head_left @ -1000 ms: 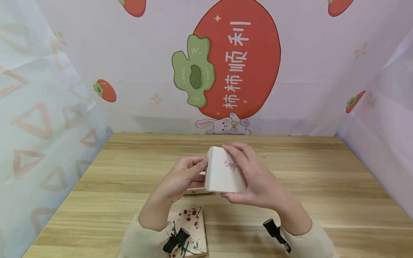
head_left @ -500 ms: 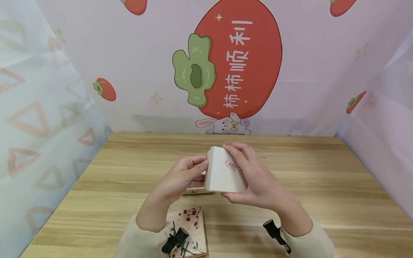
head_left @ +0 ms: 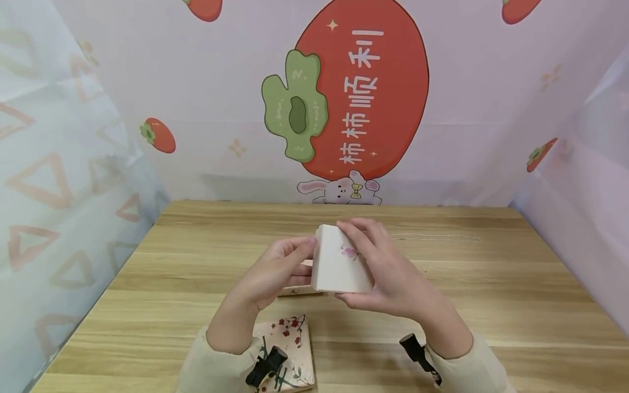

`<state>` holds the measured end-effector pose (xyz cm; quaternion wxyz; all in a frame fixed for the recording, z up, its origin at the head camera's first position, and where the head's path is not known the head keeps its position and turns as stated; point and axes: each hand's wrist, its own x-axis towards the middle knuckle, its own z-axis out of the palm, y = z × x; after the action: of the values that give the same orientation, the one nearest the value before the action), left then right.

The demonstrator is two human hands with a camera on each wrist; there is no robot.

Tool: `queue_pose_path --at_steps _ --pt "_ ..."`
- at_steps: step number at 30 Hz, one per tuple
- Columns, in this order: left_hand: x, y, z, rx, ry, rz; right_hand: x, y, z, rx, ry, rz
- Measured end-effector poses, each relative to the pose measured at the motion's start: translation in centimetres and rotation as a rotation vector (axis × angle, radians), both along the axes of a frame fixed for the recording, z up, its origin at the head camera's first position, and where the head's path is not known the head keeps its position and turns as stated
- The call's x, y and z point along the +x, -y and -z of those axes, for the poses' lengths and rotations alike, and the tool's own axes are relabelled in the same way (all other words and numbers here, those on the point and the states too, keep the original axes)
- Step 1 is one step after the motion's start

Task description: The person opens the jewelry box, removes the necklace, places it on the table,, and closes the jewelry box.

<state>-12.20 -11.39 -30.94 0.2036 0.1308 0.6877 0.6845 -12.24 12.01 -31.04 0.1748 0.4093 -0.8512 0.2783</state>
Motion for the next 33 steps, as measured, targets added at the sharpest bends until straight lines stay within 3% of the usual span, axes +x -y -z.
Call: queue_pose_path --at_steps 4,7,15,20,23,27,33 --pt "0.2 -0.1 -0.2 -0.012 -0.009 -0.006 0.1 0.1 0.0 0.003 0.022 -0.007" --pt "0.2 -0.2 -0.5 -0.007 -0.014 -0.024 -0.1 0.0 -0.1 -0.043 0.105 -0.045" --pt "0.2 -0.1 -0.5 0.011 -0.025 -0.105 -1.4 -1.2 0.4 -0.335 0.45 -0.143" --pt "0.1 0.2 -0.6 0.007 -0.022 -0.139 -2.1 -1.8 0.6 -0.496 0.765 -0.196" --pt "0.1 0.2 -0.7 0.008 -0.022 -0.142 -2.3 -1.8 0.6 -0.552 0.893 -0.195" --pt "0.0 0.1 -0.6 0.01 -0.018 -0.142 -2.4 -1.6 0.5 -0.599 0.962 -0.189" --pt "0.0 0.1 -0.4 0.011 -0.008 -0.151 -2.5 -1.3 0.8 -0.617 0.967 -0.161"
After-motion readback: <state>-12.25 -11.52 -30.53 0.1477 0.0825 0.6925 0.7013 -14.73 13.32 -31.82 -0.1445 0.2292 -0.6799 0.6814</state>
